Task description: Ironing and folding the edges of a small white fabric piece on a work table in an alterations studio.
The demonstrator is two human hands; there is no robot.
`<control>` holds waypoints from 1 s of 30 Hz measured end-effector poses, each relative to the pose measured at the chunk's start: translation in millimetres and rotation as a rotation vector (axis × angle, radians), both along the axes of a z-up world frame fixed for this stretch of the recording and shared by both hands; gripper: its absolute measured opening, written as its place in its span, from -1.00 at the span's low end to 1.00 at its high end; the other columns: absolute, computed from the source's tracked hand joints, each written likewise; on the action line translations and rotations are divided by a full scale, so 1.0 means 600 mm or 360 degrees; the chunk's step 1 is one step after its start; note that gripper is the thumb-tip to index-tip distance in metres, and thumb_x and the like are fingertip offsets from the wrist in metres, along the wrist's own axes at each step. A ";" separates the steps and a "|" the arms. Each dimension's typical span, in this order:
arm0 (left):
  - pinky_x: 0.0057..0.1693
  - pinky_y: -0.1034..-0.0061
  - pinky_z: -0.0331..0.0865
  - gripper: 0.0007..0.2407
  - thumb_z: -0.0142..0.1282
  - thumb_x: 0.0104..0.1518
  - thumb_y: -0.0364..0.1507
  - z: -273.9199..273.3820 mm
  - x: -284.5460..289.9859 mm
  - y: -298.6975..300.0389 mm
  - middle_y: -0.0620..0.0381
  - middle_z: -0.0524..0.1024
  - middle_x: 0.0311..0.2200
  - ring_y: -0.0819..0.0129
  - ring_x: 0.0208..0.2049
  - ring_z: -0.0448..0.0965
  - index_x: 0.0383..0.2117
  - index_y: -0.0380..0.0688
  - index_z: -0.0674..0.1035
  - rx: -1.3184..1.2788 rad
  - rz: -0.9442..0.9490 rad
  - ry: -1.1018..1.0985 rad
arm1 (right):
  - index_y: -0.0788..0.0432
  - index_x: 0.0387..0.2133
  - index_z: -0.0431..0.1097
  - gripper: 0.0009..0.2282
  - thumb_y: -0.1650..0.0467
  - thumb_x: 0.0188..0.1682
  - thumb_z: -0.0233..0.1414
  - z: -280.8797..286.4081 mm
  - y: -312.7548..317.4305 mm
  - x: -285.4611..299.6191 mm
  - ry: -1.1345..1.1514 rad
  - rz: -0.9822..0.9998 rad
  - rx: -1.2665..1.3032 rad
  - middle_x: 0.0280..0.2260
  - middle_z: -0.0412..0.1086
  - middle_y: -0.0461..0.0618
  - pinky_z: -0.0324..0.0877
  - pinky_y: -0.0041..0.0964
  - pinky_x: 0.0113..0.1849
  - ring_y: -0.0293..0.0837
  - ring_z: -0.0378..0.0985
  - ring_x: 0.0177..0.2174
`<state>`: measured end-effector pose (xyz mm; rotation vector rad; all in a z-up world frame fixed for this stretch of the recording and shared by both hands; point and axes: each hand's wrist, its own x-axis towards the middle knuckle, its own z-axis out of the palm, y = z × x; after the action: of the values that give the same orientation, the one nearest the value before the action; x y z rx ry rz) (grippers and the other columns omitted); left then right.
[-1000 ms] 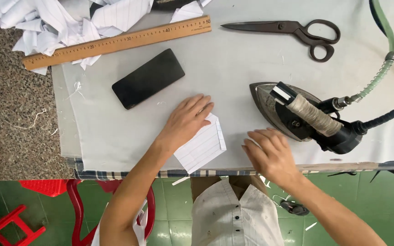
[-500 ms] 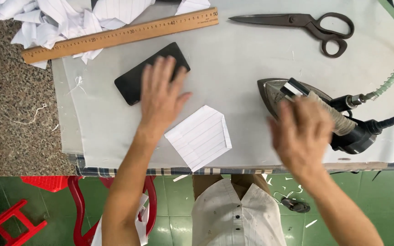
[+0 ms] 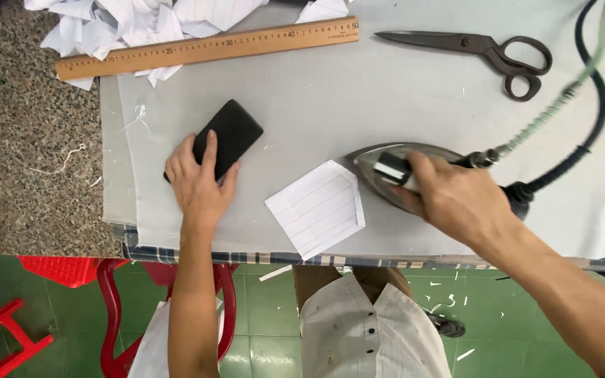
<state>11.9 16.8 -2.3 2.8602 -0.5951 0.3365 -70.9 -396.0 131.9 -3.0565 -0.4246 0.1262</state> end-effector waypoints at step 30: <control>0.27 0.00 0.07 -0.49 0.21 0.22 -0.13 0.004 -0.040 0.031 -0.11 0.30 0.22 0.01 0.20 0.31 0.28 0.01 0.48 -0.0094 0.0120 -0.0087 | 0.06 -0.38 0.31 -0.77 0.18 0.05 0.02 -0.031 0.062 0.060 0.0089 0.0481 -0.0324 -0.63 0.37 -0.14 0.44 -0.43 -0.58 -0.27 0.51 -0.72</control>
<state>-12.1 35.3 -0.1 2.8299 -0.4791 0.4381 -34.7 -358.7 113.2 -3.1504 -0.9214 0.2830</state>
